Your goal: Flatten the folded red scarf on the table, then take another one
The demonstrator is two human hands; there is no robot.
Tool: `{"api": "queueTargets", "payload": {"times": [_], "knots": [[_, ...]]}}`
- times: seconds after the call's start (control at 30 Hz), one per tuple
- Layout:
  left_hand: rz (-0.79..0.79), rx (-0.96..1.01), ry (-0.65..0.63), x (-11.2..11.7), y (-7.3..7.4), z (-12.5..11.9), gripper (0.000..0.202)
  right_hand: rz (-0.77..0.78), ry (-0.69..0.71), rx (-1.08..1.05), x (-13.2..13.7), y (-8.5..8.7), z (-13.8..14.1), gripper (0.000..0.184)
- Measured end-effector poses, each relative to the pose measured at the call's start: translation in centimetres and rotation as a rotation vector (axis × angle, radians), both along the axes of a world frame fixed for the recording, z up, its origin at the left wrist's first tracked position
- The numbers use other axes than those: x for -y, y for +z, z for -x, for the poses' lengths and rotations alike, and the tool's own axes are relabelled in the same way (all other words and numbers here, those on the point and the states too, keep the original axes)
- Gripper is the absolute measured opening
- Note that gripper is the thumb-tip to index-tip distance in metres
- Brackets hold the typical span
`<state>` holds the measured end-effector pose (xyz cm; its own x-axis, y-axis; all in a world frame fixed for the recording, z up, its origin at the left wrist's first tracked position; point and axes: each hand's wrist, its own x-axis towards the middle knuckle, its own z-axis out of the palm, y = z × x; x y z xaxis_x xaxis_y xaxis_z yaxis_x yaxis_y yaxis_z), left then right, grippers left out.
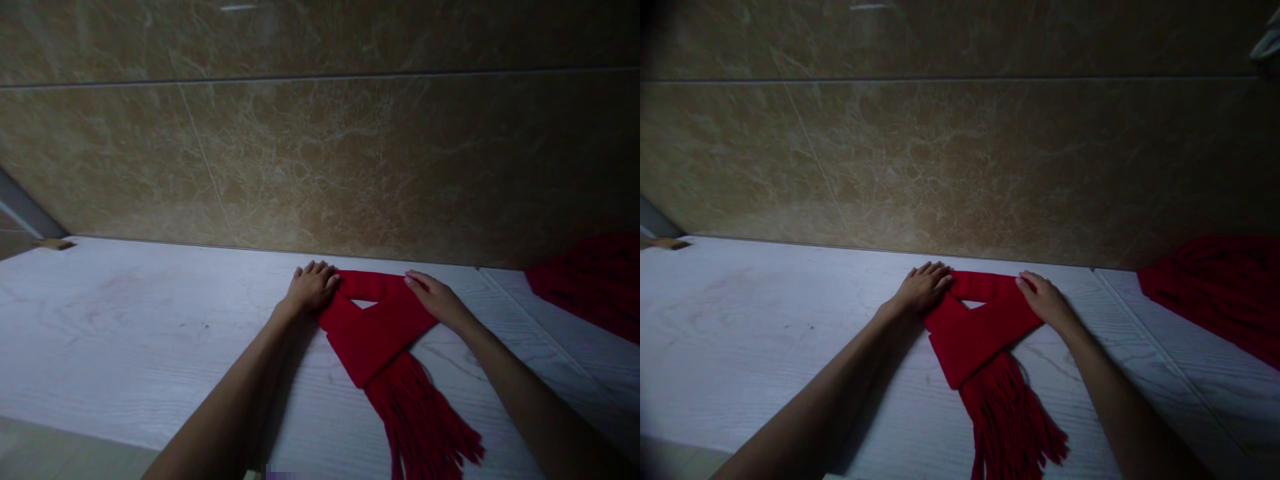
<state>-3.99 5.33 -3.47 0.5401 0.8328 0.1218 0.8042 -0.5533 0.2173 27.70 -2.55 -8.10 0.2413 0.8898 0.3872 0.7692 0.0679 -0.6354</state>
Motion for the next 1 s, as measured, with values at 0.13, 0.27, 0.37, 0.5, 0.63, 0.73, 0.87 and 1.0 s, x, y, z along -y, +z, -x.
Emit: {"api": "queueTargets", "payload": {"times": [0.13,0.27,0.37,0.5,0.63,0.73,0.87,1.0], "knots": [[0.013,-0.021,-0.002,0.0,0.1,0.0,0.054,0.0,-0.007,0.016,0.0,0.0,0.2,0.04],[0.037,-0.014,0.009,0.1,0.4,0.0,0.053,-0.001,-0.036,0.051,0.1,0.4,0.6,0.04],[0.041,0.049,0.04,0.2,1.0,0.0,0.051,-0.005,-0.106,0.095,0.3,1.1,0.5,0.04],[0.022,0.177,0.207,0.1,1.7,0.5,0.049,0.061,-0.301,0.149,0.9,2.1,-0.3,0.039],[0.006,0.185,0.387,0.0,1.8,1.0,0.05,0.192,-0.443,0.181,1.5,2.5,-0.8,0.046],[0.039,0.156,0.453,-0.1,1.7,1.3,0.053,0.261,-0.451,0.194,1.5,2.4,-0.6,0.053],[0.086,0.135,0.439,-0.4,1.6,1.4,0.056,0.283,-0.423,0.181,1.3,2.4,-0.1,0.053],[0.093,0.176,0.433,-0.6,1.7,1.5,0.055,0.231,-0.376,0.136,1.0,2.4,0.3,0.049]]}}
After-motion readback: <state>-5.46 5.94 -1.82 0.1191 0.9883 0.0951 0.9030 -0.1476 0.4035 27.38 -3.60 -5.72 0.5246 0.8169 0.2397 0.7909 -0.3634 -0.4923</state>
